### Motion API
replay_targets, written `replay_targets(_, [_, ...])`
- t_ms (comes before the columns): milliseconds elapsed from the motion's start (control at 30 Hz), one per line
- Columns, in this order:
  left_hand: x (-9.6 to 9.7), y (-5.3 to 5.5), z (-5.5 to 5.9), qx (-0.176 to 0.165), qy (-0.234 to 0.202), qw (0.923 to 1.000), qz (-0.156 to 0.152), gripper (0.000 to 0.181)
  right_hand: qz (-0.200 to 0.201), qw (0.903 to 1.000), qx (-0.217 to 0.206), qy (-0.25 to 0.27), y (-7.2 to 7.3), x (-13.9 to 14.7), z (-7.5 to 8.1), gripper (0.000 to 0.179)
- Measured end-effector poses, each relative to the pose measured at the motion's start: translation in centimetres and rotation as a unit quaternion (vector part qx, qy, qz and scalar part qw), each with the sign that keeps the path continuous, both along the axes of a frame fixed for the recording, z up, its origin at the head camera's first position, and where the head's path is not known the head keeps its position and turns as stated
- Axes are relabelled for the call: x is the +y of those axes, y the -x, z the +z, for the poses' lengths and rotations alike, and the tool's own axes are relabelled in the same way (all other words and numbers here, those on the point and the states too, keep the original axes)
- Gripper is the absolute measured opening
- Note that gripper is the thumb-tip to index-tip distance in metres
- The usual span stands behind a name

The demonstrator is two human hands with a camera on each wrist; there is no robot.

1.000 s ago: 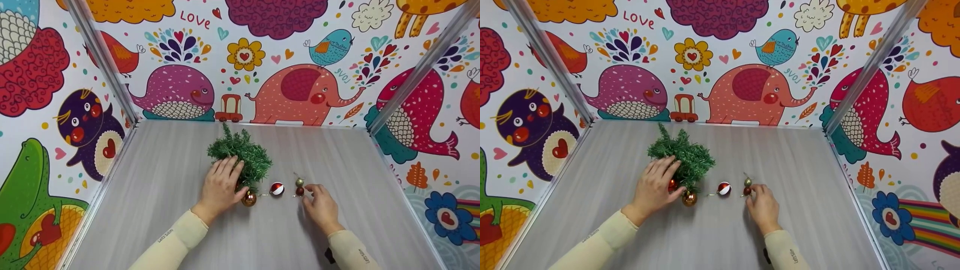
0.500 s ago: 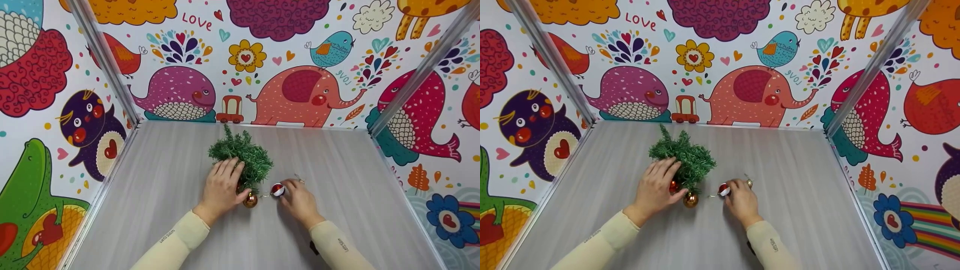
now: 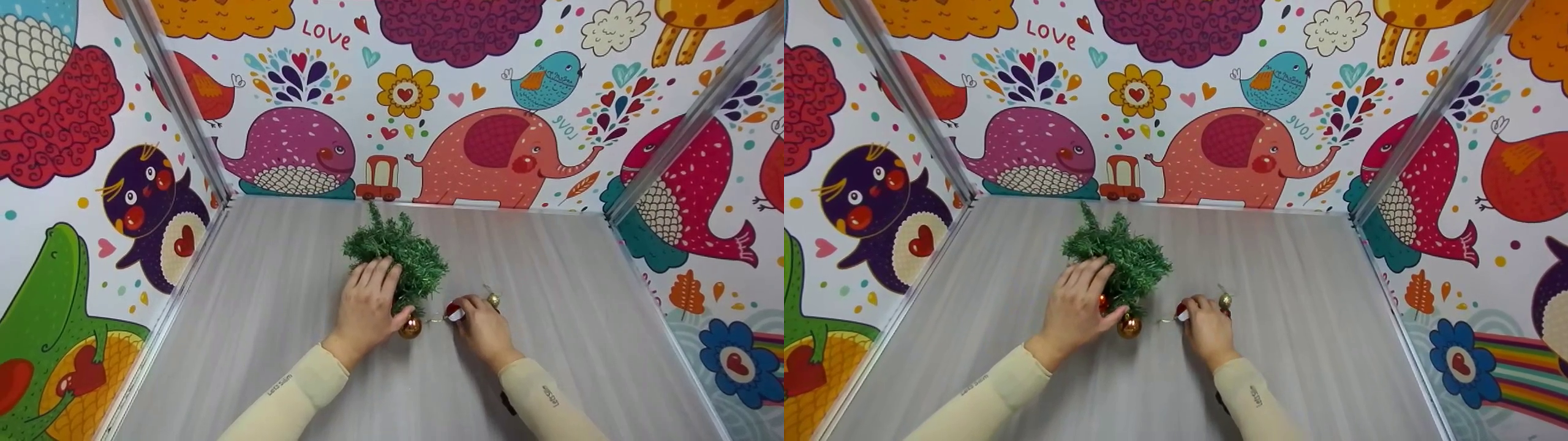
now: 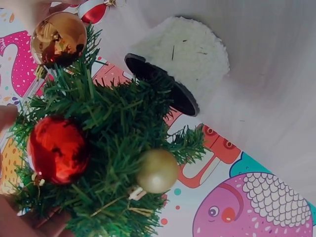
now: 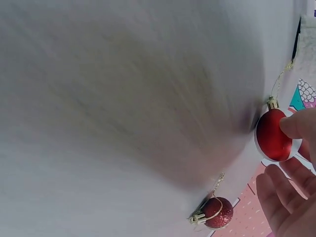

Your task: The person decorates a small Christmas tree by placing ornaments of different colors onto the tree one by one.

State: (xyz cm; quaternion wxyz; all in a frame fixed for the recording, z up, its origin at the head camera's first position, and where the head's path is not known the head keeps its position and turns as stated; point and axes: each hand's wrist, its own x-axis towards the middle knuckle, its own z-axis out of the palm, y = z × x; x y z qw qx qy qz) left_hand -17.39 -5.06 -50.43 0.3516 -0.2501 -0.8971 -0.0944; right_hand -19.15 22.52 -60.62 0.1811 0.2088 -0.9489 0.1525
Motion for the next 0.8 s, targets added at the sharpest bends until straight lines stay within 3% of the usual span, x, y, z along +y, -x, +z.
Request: replay_targets(800, [-1.6,-0.2,0.7,-0.011,-0.006,0.9996,-0.025,0.072,0.007,0.9994,0.026,0.019,0.4,0.1,-0.5,0.033])
